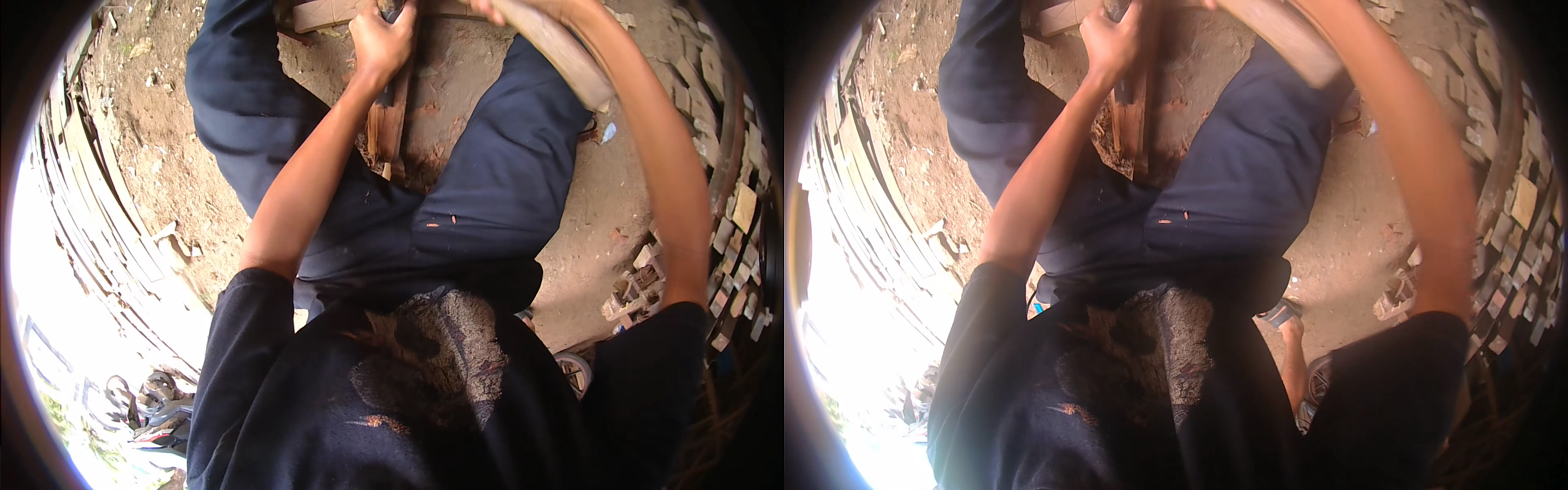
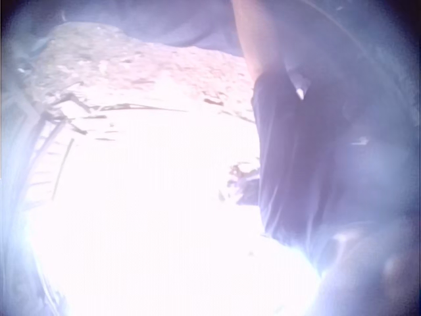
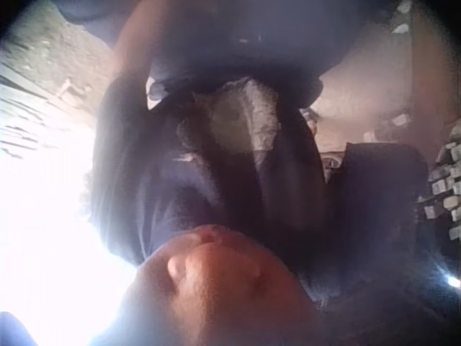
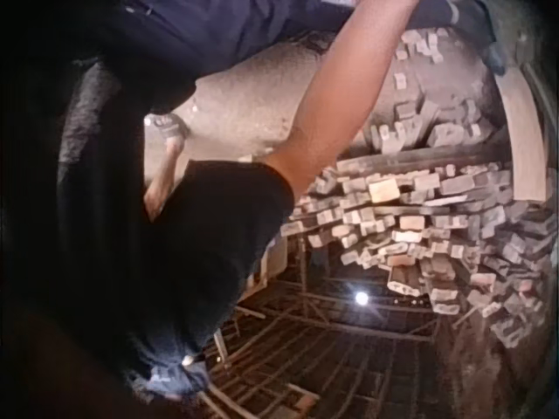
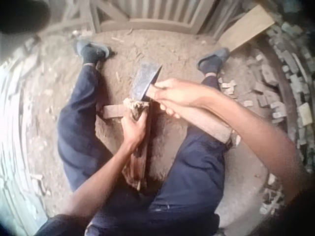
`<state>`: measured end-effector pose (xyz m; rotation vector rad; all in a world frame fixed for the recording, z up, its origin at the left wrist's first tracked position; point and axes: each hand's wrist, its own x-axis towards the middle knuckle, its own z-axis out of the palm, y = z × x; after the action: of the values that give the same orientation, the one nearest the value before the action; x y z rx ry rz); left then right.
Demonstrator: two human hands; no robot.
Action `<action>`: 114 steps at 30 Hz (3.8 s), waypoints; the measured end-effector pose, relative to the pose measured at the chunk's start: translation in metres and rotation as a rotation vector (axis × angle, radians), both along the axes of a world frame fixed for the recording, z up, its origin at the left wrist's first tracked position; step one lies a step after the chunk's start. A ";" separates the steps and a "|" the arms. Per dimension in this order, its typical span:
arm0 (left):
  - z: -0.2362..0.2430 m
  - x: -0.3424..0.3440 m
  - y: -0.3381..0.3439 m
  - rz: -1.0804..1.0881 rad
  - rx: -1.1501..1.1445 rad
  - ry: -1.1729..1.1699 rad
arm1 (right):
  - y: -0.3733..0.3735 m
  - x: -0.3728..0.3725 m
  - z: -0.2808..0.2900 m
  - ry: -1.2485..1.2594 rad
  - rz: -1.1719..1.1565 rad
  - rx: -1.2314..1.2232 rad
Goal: The person sits cross-legged and uses a small axe to split and shape a piece of wood held between their legs. They repeatedly strike the wood, adjust its position, and remove small chips as they work.
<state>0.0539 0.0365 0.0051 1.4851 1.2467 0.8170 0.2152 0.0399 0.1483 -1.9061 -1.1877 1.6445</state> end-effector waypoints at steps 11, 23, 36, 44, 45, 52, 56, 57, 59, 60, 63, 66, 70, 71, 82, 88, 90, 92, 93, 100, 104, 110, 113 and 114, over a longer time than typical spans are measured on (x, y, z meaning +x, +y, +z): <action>-0.021 -0.008 -0.001 0.003 0.042 0.035 | 0.001 -0.011 0.000 0.063 -0.174 0.217; -0.008 -0.001 0.000 -0.063 -0.063 0.141 | 0.002 0.003 0.008 -0.037 -0.164 0.110; -0.018 -0.007 -0.013 0.000 0.038 0.015 | -0.003 -0.009 -0.003 0.069 -0.140 0.120; -0.009 -0.005 -0.017 -0.023 0.060 0.020 | 0.003 0.000 0.022 0.014 -0.055 -0.018; -0.011 -0.005 -0.015 -0.023 0.086 0.038 | 0.003 -0.002 0.025 -0.032 -0.136 0.050; -0.019 -0.016 -0.016 0.031 0.038 0.038 | -0.009 -0.023 0.020 -0.040 0.130 -0.095; -0.012 -0.009 -0.016 0.010 0.059 -0.047 | -0.010 -0.013 0.020 0.019 -0.007 -0.059; -0.011 -0.010 -0.016 0.008 0.048 -0.018 | -0.006 -0.016 0.019 0.052 -0.039 -0.036; -0.012 -0.012 -0.016 0.003 0.027 0.040 | -0.001 -0.022 0.019 -0.020 -0.194 0.076; -0.014 -0.012 -0.017 0.004 0.030 0.037 | -0.003 -0.022 0.011 -0.026 -0.201 0.133; -0.016 -0.012 -0.016 0.016 0.047 0.003 | -0.010 -0.029 0.023 -0.096 0.029 -0.051; -0.015 -0.019 -0.022 0.022 0.033 0.049 | -0.005 -0.028 0.029 -0.138 0.168 -0.103; -0.019 -0.005 -0.021 0.003 0.082 -0.052 | -0.006 -0.009 0.024 -0.027 -0.004 -0.033; -0.020 -0.010 -0.020 0.013 0.062 -0.019 | -0.004 -0.011 0.023 -0.031 -0.010 0.048; -0.018 -0.023 -0.026 0.049 0.039 -0.029 | -0.010 -0.024 0.022 -0.016 0.074 -0.070; -0.019 -0.024 -0.026 0.036 0.005 0.019 | -0.011 -0.034 0.009 -0.038 -0.120 0.150; -0.022 -0.025 -0.026 0.032 -0.004 0.017 | -0.014 -0.039 0.019 -0.091 0.043 0.015; -0.022 -0.025 -0.033 0.058 0.038 -0.100 | -0.011 -0.036 0.015 -0.036 0.097 -0.146; -0.021 -0.024 -0.033 0.048 0.045 -0.099 | -0.007 -0.032 0.013 -0.061 0.112 -0.189; -0.015 -0.030 -0.025 0.006 -0.063 -0.163 | -0.021 -0.029 0.016 -0.034 -0.012 -0.066; 0.003 -0.026 -0.028 -0.024 -0.067 -0.193 | -0.023 -0.023 0.035 -0.063 -0.049 -0.025; -0.001 -0.023 -0.032 -0.074 -0.052 -0.107 | -0.025 -0.023 0.062 -0.050 -0.132 0.057; 0.001 -0.028 -0.034 -0.076 -0.060 -0.062 | -0.027 -0.036 0.050 -0.025 -0.123 0.093; -0.002 -0.026 -0.035 -0.067 -0.047 -0.083 | -0.031 -0.038 0.042 -0.010 -0.076 0.029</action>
<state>0.0284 0.0010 0.0033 1.4332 1.1413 0.7926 0.1770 0.0092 0.1905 -1.9201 -1.1227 1.5717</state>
